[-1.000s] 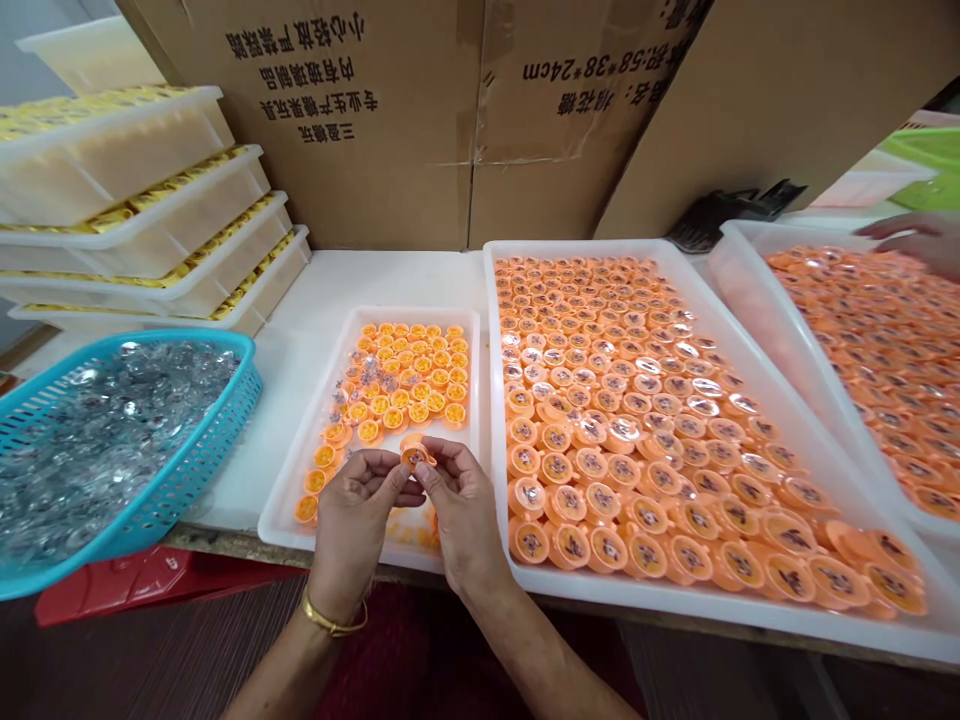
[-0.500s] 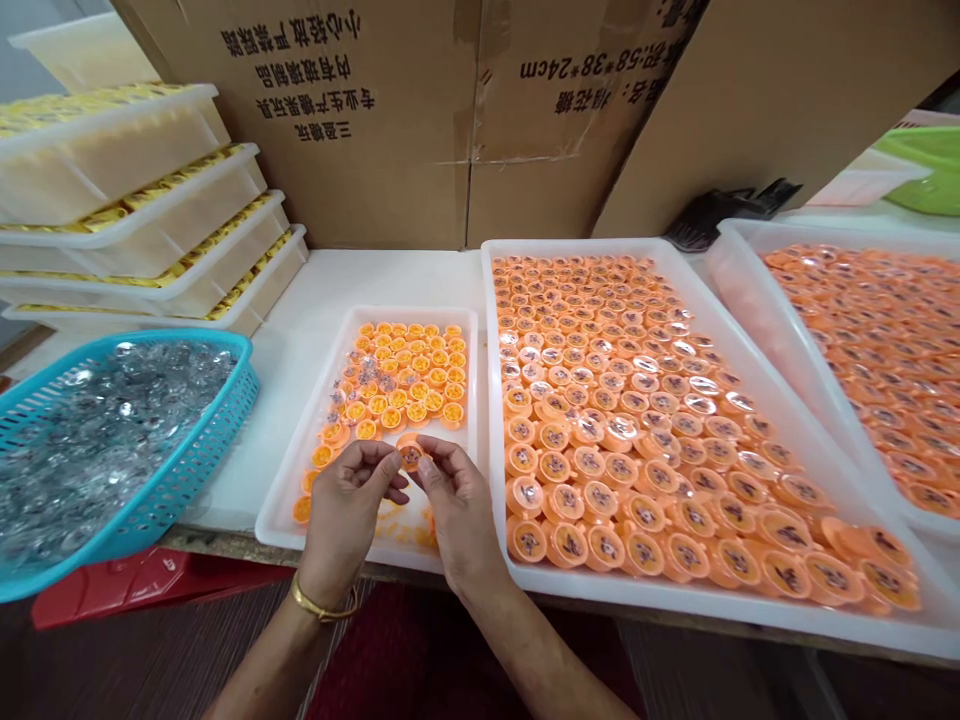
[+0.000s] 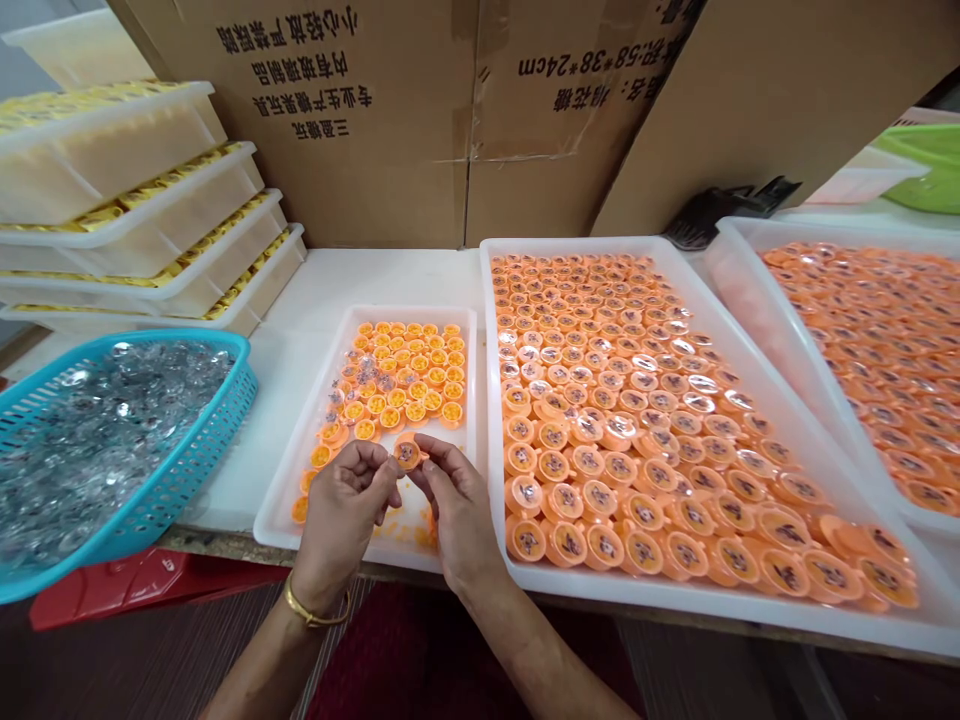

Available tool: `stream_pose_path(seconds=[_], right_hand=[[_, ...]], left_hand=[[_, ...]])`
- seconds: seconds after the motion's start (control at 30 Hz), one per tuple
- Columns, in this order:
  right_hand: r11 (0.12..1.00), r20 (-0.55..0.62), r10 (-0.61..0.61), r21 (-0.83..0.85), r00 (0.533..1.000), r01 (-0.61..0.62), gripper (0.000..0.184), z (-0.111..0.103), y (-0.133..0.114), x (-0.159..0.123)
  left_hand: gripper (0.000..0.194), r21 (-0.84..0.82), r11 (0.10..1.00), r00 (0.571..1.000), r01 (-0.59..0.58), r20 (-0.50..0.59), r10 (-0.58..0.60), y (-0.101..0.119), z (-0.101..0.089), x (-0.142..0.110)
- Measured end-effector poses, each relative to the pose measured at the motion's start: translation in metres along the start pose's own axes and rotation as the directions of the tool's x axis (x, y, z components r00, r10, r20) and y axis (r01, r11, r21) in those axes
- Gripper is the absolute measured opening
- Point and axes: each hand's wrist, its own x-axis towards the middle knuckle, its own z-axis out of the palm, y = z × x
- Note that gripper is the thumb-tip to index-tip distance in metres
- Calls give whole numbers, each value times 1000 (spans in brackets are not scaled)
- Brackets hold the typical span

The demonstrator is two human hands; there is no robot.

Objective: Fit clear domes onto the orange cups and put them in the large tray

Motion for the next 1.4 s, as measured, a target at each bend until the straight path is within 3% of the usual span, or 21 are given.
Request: stream_pose_path(seconds=[0.37, 0.97, 1.1, 1.27, 1.4], right_hand=[[999, -2, -19, -46, 1000, 18, 24, -1, 3, 2], [994, -32, -54, -102, 998, 50, 21, 2, 5, 2], [993, -32, -72, -95, 997, 69, 22, 3, 2, 1], [990, -18, -85, -115, 996, 82, 26, 3, -2, -2], [986, 5, -102, -132, 995, 102, 32, 0, -1, -4]], left_hand=[[19, 283, 959, 1000, 5, -17, 0, 6, -2, -1], [27, 197, 977, 996, 81, 27, -88, 15, -10, 5], [35, 89, 993, 993, 75, 80, -82, 13, -11, 10], [33, 105, 994, 993, 31, 111, -43, 6, -15, 13], [42, 37, 999, 971, 25, 236, -33, 3, -16, 15]])
